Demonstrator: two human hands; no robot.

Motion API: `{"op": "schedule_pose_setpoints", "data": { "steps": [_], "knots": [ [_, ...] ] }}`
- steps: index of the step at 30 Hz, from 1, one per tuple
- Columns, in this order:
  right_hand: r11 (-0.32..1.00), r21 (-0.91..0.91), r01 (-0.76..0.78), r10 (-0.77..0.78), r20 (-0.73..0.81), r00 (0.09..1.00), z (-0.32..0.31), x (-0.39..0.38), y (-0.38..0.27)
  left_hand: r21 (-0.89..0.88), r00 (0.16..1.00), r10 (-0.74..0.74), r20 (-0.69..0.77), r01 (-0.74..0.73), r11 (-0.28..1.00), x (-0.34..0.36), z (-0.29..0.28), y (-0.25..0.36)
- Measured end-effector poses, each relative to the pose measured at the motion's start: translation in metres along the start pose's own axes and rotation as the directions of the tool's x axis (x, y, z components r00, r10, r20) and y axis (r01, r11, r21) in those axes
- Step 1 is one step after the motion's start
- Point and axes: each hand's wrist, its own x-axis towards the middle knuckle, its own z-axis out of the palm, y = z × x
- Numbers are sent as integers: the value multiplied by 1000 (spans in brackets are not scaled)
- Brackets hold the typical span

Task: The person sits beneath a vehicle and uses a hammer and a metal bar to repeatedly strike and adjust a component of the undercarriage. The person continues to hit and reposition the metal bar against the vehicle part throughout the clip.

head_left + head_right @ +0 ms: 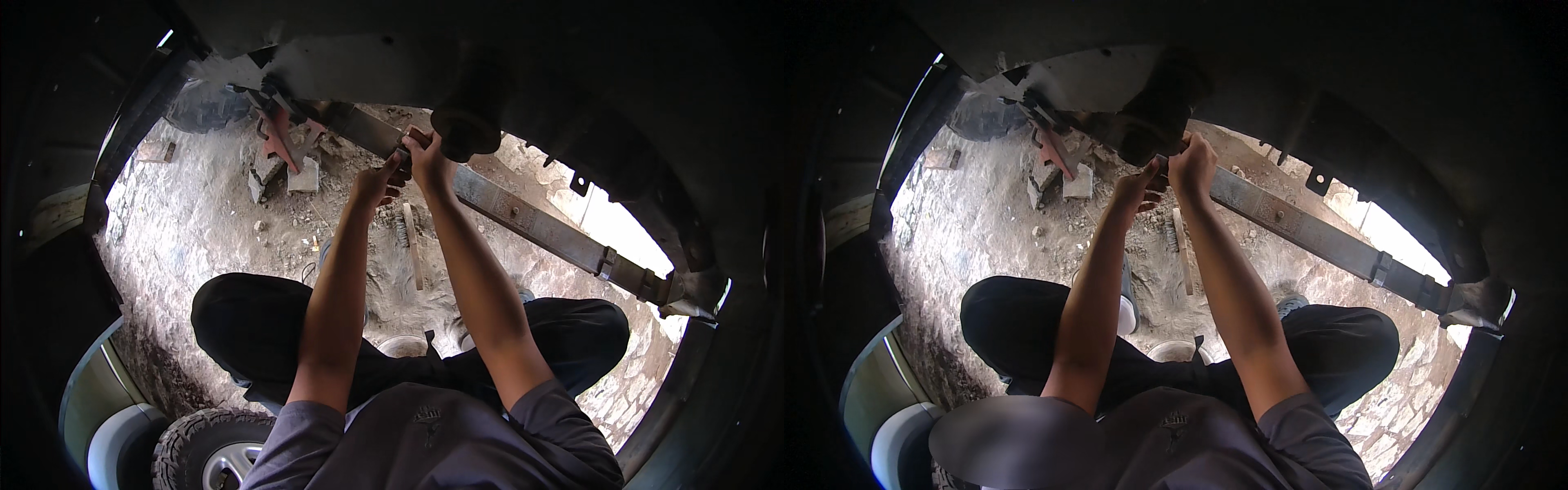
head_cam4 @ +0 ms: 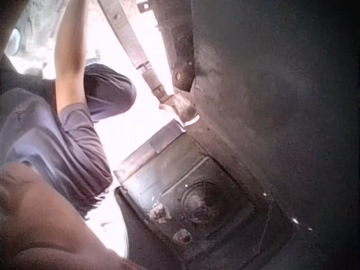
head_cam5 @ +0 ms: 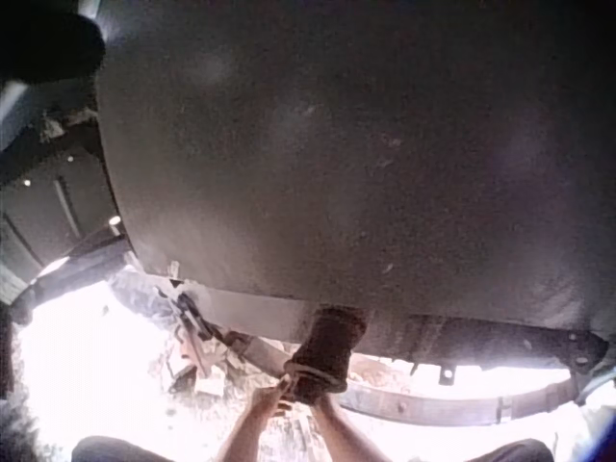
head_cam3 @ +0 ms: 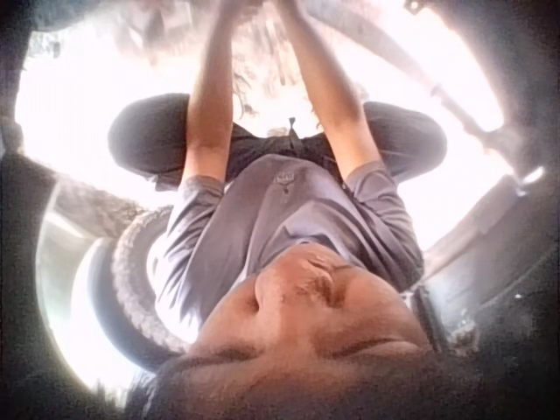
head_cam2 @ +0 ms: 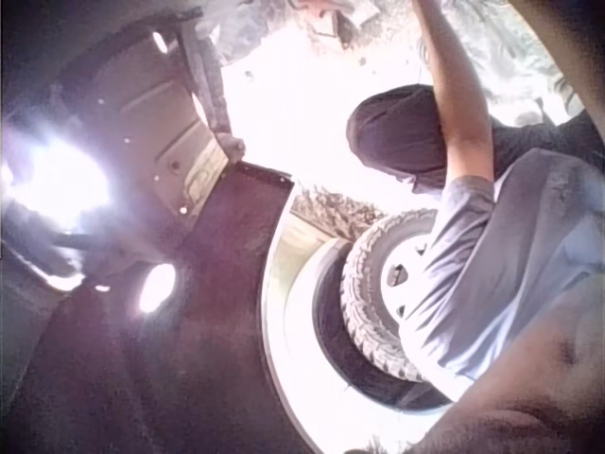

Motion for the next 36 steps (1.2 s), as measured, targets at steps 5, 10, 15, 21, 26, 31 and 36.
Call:
{"op": "schedule_pose_setpoints", "data": {
  "steps": [5, 10, 15, 21, 26, 31, 36],
  "knots": [
    [999, 17, -27, 27, -14, 1000, 8, 14, 4, 3, 1000, -7, 20, 7, 1000, 0, 4, 1],
    [995, 103, -7, 13, -61, 998, 4, 8, 11, 115, 1000, -12, 22, 10, 993, 9, 0, 4],
    [897, 418, -140, 127, 58, 990, -28, -10, 8, 128, 991, 130, 9, -131, 983, 18, 1, -2],
    [938, 138, 317, -317, -20, 948, -30, -8, 10, 71, 987, 162, 17, -163, 984, 20, 4, -8],
    [936, -77, 342, -342, 20, 940, -28, -14, 6, 39, 984, 170, 56, -173, 984, 22, 1, -10],
    [925, -115, 363, -363, 27, 932, -18, -16, 11, 81, 989, 140, 51, -144, 986, 22, -2, -5],
    [912, 14, 411, -410, -36, 911, -11, -19, 9, 53, 991, 128, 36, -129, 990, 14, -2, -1]
  ]
}}
